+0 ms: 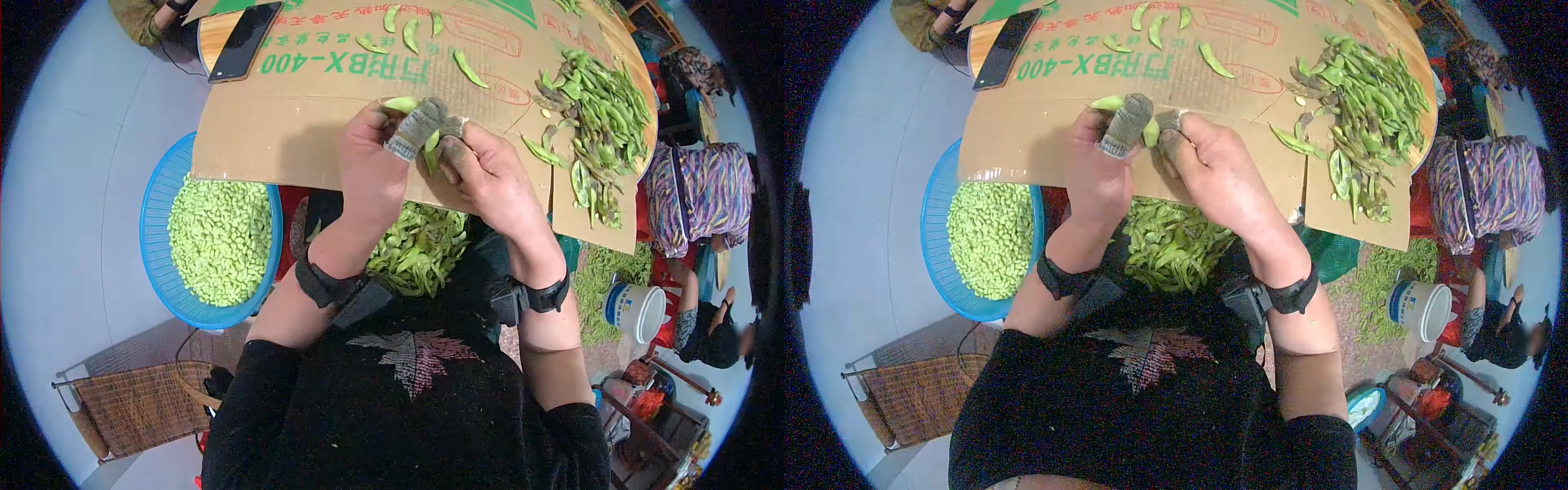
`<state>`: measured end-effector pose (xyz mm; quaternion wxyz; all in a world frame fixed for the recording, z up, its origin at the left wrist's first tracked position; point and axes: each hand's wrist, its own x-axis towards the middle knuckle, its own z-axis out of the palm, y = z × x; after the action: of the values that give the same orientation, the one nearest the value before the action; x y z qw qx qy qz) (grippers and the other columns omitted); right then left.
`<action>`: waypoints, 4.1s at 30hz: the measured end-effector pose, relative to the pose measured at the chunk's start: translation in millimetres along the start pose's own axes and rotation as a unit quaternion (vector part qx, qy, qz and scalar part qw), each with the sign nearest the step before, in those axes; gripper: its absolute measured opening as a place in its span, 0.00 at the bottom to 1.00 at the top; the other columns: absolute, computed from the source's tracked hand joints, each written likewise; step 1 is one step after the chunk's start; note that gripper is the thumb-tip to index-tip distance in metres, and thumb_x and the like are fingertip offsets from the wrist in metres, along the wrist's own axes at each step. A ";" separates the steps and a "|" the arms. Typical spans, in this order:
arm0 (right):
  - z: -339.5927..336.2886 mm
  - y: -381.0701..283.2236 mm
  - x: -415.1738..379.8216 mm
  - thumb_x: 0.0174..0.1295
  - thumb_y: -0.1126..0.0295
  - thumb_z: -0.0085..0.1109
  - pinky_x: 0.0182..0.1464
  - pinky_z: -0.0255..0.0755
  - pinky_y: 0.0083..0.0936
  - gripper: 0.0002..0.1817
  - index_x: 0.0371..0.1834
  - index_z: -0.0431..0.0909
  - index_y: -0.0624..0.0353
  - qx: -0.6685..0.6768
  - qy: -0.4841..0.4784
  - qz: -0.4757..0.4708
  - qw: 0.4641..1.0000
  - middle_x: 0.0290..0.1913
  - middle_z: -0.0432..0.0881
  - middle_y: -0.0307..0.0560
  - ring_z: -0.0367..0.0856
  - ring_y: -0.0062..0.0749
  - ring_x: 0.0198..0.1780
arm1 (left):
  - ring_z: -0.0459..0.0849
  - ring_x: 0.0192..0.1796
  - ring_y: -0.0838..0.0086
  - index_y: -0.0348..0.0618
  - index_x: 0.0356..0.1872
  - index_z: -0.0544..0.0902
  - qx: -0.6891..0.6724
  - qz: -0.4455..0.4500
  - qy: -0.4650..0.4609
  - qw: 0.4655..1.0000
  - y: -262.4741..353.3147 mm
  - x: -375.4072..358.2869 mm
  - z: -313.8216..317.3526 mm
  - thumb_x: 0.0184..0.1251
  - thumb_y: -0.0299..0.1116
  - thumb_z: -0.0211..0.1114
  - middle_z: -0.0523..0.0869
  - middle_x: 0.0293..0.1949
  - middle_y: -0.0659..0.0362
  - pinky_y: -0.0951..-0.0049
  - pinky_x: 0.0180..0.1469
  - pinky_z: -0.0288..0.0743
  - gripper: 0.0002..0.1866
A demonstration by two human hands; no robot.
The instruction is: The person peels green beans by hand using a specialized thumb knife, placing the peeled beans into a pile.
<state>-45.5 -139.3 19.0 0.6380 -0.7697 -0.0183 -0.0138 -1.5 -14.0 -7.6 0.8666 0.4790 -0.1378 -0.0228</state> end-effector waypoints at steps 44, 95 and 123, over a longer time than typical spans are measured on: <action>-37.4 -11.1 20.2 0.61 0.67 0.56 0.31 0.70 0.25 0.08 0.37 0.78 0.61 -0.218 0.027 -0.204 0.954 0.25 0.76 0.48 0.75 0.33 0.25 | 0.72 0.27 0.84 0.38 0.68 0.55 -0.056 -0.199 -0.306 0.929 12.9 34.9 -13.7 0.60 0.38 0.62 0.77 0.28 0.65 0.87 0.29 0.63 0.38; -4.0 -17.2 -3.2 0.69 0.67 0.42 0.18 0.49 0.12 0.10 0.33 0.70 0.57 0.208 -0.043 0.122 0.970 0.16 0.62 0.28 0.54 0.11 0.16 | 0.72 0.29 0.87 0.34 0.39 0.79 -0.149 -0.124 -0.020 0.981 1.1 3.2 -7.2 0.57 0.20 0.52 0.80 0.32 0.62 0.86 0.29 0.63 0.10; -5.1 -1.6 95.3 0.60 0.63 0.50 0.34 0.72 0.33 0.14 0.33 0.77 0.66 -0.237 0.020 -0.053 0.970 0.26 0.80 0.51 0.79 0.39 0.30 | 0.76 0.32 0.80 0.37 0.44 0.79 0.110 -0.149 -0.090 0.979 10.0 4.3 -45.8 0.61 0.24 0.55 0.80 0.35 0.62 0.81 0.33 0.68 0.11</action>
<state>49.6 -143.0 25.8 0.4356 -0.8967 -0.0426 -0.0664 13.7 28.4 -21.4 0.7795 0.5826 -0.1443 -0.1793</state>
